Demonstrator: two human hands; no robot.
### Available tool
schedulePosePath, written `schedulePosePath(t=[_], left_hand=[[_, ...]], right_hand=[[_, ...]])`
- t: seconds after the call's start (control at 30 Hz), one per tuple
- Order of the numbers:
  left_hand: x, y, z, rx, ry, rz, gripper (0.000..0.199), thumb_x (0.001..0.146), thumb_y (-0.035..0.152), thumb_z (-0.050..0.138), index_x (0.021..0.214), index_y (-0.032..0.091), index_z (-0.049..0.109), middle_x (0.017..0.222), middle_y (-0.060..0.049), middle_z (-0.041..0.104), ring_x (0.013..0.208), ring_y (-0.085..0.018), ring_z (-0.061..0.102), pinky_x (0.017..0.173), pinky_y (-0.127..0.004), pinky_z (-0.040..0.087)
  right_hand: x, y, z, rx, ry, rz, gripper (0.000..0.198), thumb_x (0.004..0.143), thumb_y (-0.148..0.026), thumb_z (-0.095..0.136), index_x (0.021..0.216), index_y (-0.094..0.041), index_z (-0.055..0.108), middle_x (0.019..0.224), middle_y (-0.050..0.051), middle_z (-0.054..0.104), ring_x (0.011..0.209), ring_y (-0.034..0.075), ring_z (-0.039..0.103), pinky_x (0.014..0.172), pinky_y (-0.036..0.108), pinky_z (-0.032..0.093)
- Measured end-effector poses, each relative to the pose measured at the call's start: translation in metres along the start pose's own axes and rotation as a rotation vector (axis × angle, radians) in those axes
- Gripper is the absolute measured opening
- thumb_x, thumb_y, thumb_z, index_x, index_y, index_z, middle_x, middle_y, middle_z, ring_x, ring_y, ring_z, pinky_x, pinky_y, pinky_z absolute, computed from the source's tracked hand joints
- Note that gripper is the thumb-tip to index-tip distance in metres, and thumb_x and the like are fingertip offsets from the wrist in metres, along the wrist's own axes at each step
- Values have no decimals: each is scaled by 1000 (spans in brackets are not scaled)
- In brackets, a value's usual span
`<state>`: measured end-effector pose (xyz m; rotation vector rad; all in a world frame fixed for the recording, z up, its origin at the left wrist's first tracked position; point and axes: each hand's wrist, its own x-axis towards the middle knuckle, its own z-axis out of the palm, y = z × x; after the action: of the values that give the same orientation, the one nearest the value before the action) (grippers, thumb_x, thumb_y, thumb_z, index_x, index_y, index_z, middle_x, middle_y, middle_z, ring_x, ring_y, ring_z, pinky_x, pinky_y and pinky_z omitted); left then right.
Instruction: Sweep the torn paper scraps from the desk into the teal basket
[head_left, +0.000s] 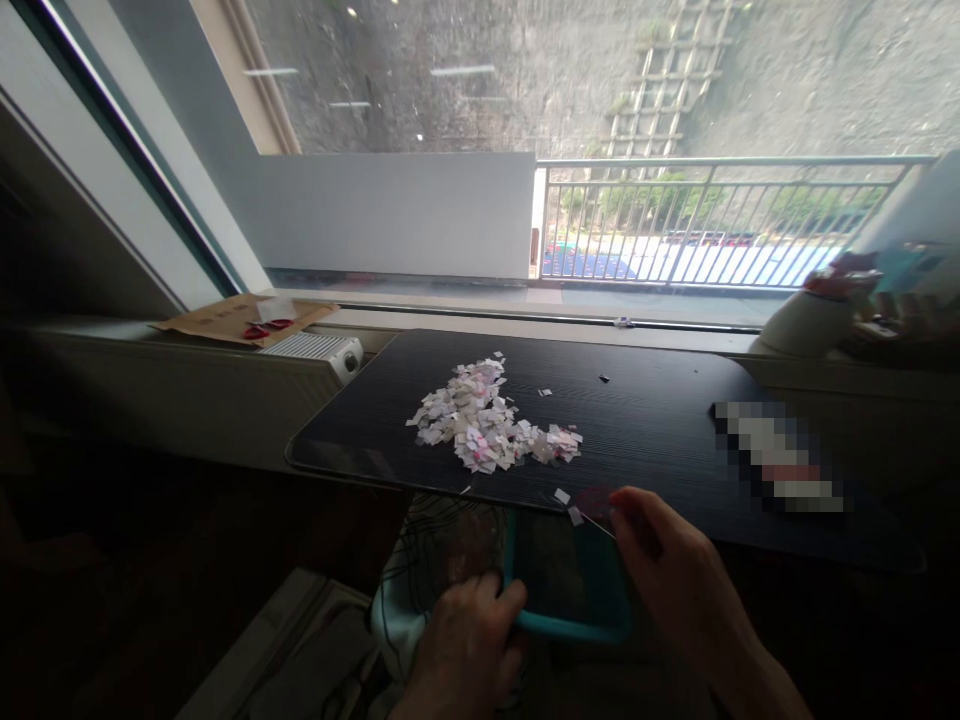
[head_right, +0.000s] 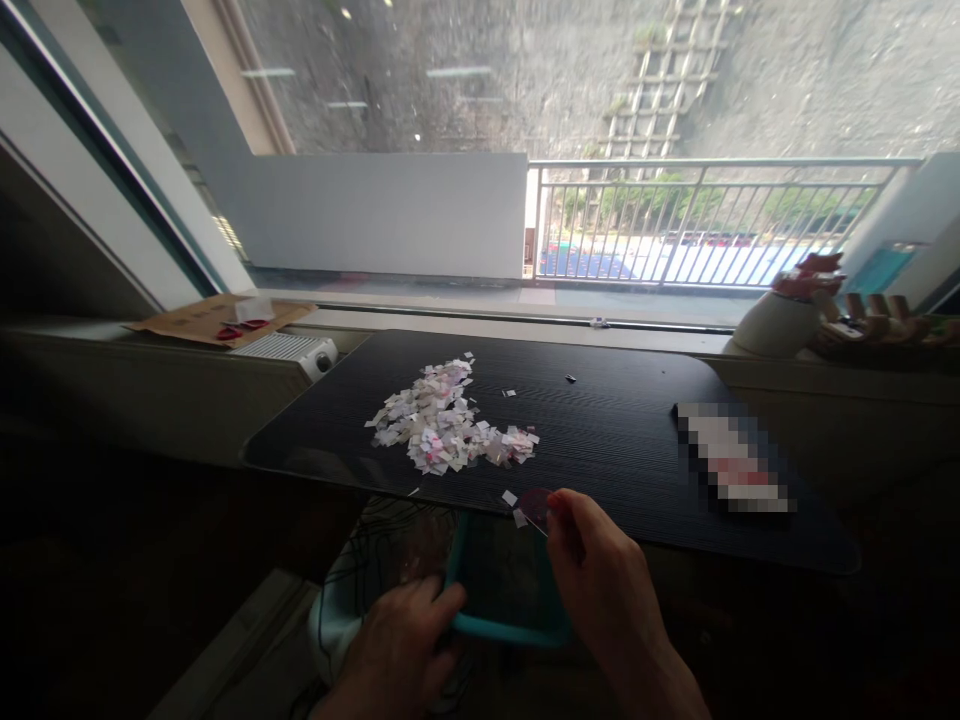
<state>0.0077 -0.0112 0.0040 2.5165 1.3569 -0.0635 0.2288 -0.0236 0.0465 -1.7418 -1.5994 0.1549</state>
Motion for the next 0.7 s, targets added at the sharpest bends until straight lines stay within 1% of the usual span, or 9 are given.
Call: schedulePosePath(t=[0.07, 0.17, 0.23, 0.33, 0.4, 0.47, 0.53, 0.63, 0.7], left_hand=[[0, 0, 0, -6, 15, 0, 23, 74, 15, 54, 94, 26, 55, 88, -1, 56, 83, -22, 54, 71, -31, 40], [0, -2, 1, -17, 20, 2, 21, 75, 15, 53, 92, 25, 55, 87, -1, 56, 82, -22, 54, 70, -31, 39], [-1, -3, 1, -22, 22, 10, 19, 75, 15, 53, 91, 25, 55, 87, -2, 56, 81, -22, 54, 70, -31, 39], [-1, -2, 1, -23, 39, 22, 20, 75, 15, 54, 92, 25, 55, 86, -2, 56, 80, -22, 54, 70, -31, 39], [-1, -1, 1, -20, 50, 20, 20, 75, 15, 55, 92, 25, 55, 86, -2, 56, 80, -22, 54, 69, -31, 39], [0, 0, 1, -16, 50, 19, 20, 75, 15, 55, 92, 25, 55, 86, -1, 56, 80, -22, 55, 68, -31, 40], [0, -1, 1, -16, 41, 21, 20, 74, 15, 55, 92, 25, 55, 87, -1, 57, 80, -22, 55, 68, -31, 40], [0, -2, 1, -18, 28, 17, 21, 75, 15, 55, 92, 25, 55, 90, -2, 58, 81, -22, 56, 69, -31, 40], [1, -3, 0, -12, 13, 16, 20, 74, 16, 55, 93, 25, 55, 92, -3, 58, 82, -23, 56, 69, -31, 41]], right_hand=[[5, -2, 4, 5, 18, -4, 20, 87, -31, 46, 98, -22, 59, 87, 3, 69, 69, 15, 65, 62, 25, 52], [7, -2, 5, 14, 0, -1, 19, 86, -30, 47, 97, -22, 59, 85, 2, 69, 68, 15, 65, 61, 24, 52], [2, -1, 2, 17, -12, 10, 18, 85, -29, 48, 97, -23, 59, 85, 2, 69, 68, 14, 65, 61, 23, 52], [-9, -2, -6, 11, -39, 7, 16, 85, -29, 49, 95, -24, 59, 81, 0, 68, 64, 13, 64, 58, 22, 50], [-9, -3, -6, 5, -42, 4, 16, 85, -30, 48, 94, -24, 59, 79, 0, 68, 62, 13, 63, 58, 22, 49], [2, -4, -1, -3, -6, 10, 18, 86, -31, 47, 96, -22, 59, 82, 2, 68, 66, 14, 63, 60, 24, 49], [20, -5, 8, -14, 34, 12, 24, 86, -31, 44, 100, -20, 60, 86, 5, 68, 70, 16, 64, 62, 26, 49], [45, -9, 24, -20, 37, 9, 29, 87, -31, 41, 105, -17, 60, 90, 8, 68, 73, 18, 64, 63, 28, 48], [53, -14, 32, -22, 7, 4, 29, 87, -30, 41, 105, -17, 60, 92, 8, 68, 73, 18, 63, 63, 28, 47]])
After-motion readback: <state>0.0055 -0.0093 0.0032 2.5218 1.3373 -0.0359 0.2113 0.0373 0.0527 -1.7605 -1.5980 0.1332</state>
